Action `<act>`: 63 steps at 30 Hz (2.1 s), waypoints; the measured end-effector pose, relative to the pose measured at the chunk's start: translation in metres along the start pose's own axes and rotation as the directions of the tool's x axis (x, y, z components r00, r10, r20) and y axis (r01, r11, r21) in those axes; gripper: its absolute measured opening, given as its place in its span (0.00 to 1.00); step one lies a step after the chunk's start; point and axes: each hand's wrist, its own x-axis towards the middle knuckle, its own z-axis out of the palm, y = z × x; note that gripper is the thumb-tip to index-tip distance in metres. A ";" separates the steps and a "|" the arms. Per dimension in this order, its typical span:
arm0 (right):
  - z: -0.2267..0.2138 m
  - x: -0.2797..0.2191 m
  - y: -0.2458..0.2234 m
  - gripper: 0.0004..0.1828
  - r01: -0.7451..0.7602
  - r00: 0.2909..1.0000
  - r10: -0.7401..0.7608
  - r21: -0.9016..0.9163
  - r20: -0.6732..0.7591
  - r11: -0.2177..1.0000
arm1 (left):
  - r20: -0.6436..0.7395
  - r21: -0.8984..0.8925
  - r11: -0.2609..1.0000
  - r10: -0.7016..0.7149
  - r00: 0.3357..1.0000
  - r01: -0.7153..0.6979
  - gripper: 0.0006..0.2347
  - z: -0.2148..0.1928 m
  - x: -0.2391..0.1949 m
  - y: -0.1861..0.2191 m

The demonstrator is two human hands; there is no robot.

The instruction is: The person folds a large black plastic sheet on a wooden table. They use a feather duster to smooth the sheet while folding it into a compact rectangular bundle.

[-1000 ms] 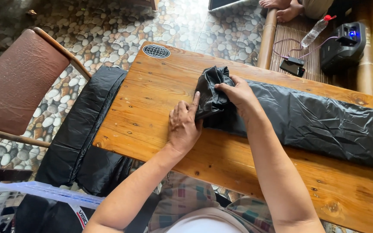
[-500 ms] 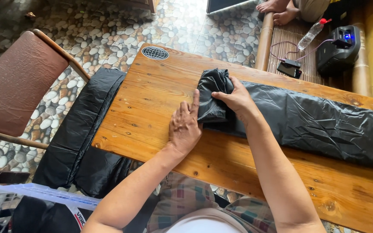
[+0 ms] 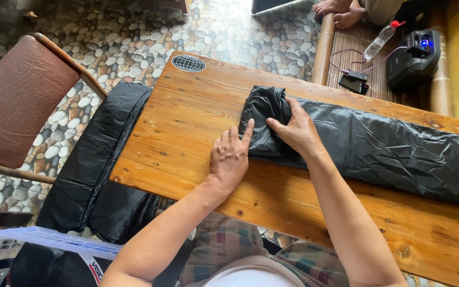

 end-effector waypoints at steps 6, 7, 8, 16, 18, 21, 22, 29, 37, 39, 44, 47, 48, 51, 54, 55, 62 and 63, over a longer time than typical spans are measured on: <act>0.007 -0.019 -0.006 0.48 0.083 0.984 -0.117 -0.234 -0.135 0.969 | 0.055 0.039 0.999 0.024 0.998 -0.026 0.34 0.002 0.001 0.004; 0.009 -0.026 -0.011 0.46 0.190 0.953 -0.251 -0.311 -0.168 0.931 | 0.065 0.047 0.998 0.031 0.997 -0.034 0.34 0.003 0.001 0.005; 0.012 -0.032 -0.017 0.45 0.288 0.905 -0.382 -0.389 -0.189 0.875 | 0.075 0.056 0.998 0.038 0.996 -0.042 0.34 0.004 0.002 0.005; 0.035 -0.045 -0.009 0.32 0.310 0.925 -0.380 -0.525 -0.028 0.792 | 0.154 0.059 0.995 0.075 0.985 -0.085 0.33 0.005 0.006 0.002; 0.037 -0.049 -0.007 0.33 0.296 0.931 -0.366 -0.547 -0.020 0.783 | 0.204 0.031 0.995 0.088 0.975 -0.096 0.33 -0.003 0.010 -0.004; 0.039 -0.049 -0.005 0.33 0.290 0.935 -0.353 -0.529 -0.019 0.798 | 0.295 -0.116 0.984 0.164 0.941 -0.135 0.33 -0.016 0.023 -0.025; 0.041 -0.050 -0.004 0.33 0.291 0.937 -0.349 -0.511 -0.019 0.809 | 0.380 -0.217 0.969 0.199 0.903 -0.122 0.37 -0.020 0.029 -0.035; 0.050 -0.048 0.005 0.35 0.294 0.934 -0.357 -0.529 -0.019 0.796 | 0.257 -0.504 0.853 0.295 0.920 -0.133 0.29 -0.035 0.090 -0.012; 0.047 -0.040 0.023 0.36 0.355 0.914 -0.402 -0.383 -0.049 0.853 | 0.236 -0.418 0.886 0.321 0.917 -0.203 0.35 0.011 0.107 0.010; 0.049 -0.029 0.046 0.39 0.412 0.883 -0.460 -0.312 -0.097 0.856 | 0.253 -0.402 0.896 0.308 0.917 -0.189 0.36 0.018 0.104 0.010; 0.003 -0.039 0.023 0.31 0.341 0.921 -0.158 0.539 -0.357 0.770 | 0.269 -0.299 0.926 0.313 0.911 -0.230 0.32 0.027 0.105 0.014; -0.004 -0.041 0.005 0.29 0.423 0.884 -0.171 0.585 -0.436 0.693 | 0.305 -0.272 0.933 0.315 0.899 -0.234 0.32 0.023 0.105 0.015; 0.001 -0.043 -0.005 0.29 0.419 0.884 -0.167 0.585 -0.436 0.694 | 0.308 -0.275 0.932 0.318 0.897 -0.236 0.32 0.024 0.105 0.015; 0.019 -0.043 -0.026 0.28 0.443 0.877 -0.245 0.498 -0.413 0.746 | 0.320 -0.248 0.937 0.320 0.892 -0.247 0.32 0.026 0.104 0.017; 0.042 -0.031 -0.023 0.31 0.389 0.892 -0.287 0.267 -0.350 0.882 | 0.296 -0.237 0.933 0.334 0.895 -0.270 0.29 0.024 0.102 0.015; 0.052 -0.027 -0.021 0.32 0.366 0.896 -0.277 0.224 -0.347 0.903 | 0.280 -0.247 0.923 0.360 0.890 -0.296 0.29 0.020 0.101 0.014; 0.077 -0.022 -0.001 0.33 0.312 0.905 -0.251 0.134 -0.342 0.941 | 0.263 -0.288 0.892 0.423 0.867 -0.348 0.30 0.023 0.103 0.005; 0.077 -0.021 0.003 0.33 0.311 0.904 -0.251 0.132 -0.345 0.941 | 0.260 -0.290 0.891 0.425 0.867 -0.350 0.30 0.028 0.102 0.005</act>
